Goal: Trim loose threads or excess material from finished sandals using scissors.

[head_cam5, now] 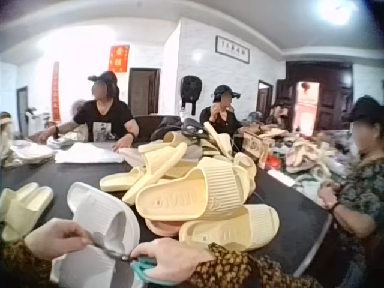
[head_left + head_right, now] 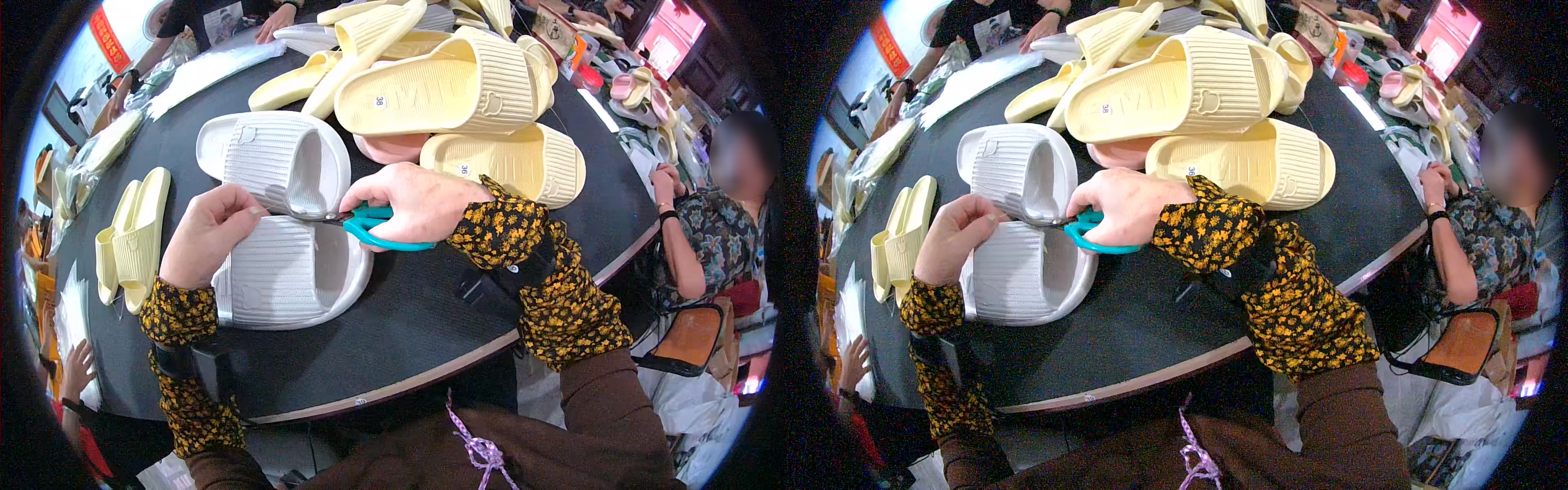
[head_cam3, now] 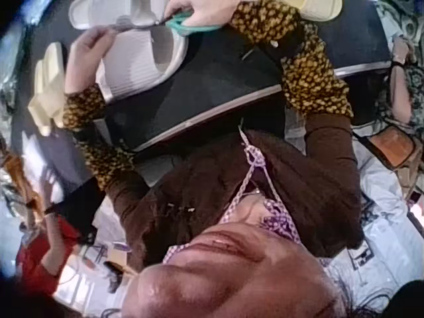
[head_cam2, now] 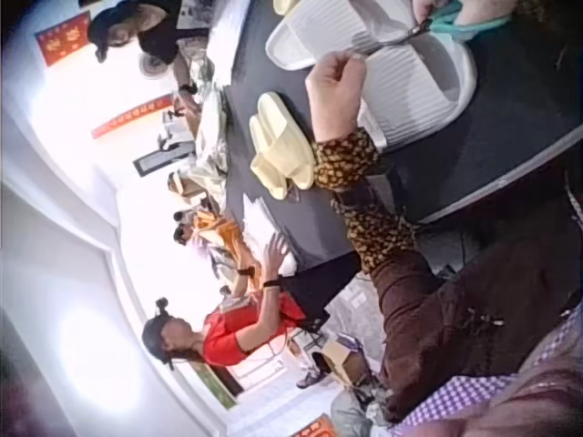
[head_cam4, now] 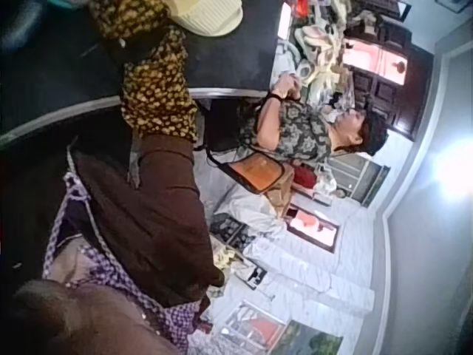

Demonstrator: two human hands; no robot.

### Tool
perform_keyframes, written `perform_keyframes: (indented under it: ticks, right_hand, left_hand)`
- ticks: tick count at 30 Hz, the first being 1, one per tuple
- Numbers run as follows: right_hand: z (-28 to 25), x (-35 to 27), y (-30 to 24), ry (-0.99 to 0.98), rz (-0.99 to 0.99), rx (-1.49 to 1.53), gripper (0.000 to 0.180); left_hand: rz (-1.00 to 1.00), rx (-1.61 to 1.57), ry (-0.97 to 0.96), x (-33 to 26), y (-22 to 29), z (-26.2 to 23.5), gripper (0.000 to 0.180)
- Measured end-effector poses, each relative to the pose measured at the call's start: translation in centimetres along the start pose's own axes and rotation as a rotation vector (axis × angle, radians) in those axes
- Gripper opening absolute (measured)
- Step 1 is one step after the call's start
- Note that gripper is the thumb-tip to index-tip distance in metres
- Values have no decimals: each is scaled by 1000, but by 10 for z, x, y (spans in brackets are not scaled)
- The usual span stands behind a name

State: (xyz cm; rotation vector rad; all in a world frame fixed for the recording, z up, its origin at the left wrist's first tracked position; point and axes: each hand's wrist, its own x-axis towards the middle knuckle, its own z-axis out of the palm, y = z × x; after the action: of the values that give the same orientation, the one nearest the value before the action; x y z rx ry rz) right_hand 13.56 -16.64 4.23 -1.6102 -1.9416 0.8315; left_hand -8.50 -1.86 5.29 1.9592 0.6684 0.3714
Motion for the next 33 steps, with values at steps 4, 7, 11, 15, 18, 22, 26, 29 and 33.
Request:
perform_keyframes:
  ticks: [4,7,11,15,18,22,26,29,33]
  right_hand:
    - [3,3,4,-85,100,207,36]
    - [3,4,7,-141,136,367,38]
    - [1,2,5,-172,149,425,40]
    - [0,2,2,-205,259,486,41]
    - [1,1,3,-207,291,499,41]
    - [2,3,3,-209,279,498,41]
    - [2,4,3,-202,221,540,39]
    - [2,3,2,-193,213,536,39]
    - [3,3,5,-195,186,514,38]
  left_hand:
    - [-11,-8,-71,-2,0,-3,7]
    - [-32,-27,-98,-4,3,-4,8]
    - [-32,-33,-145,-3,4,-6,9]
    - [-38,-78,-152,-4,4,-5,9]
    - [-40,-72,-170,-4,3,-6,10]
    - [-19,-60,-193,-3,-1,-11,10]
    - [1,-62,-189,-1,-4,-12,11]
    - [-5,-76,-184,-1,-4,-12,11]
    - [0,-70,-200,0,-6,-12,11]
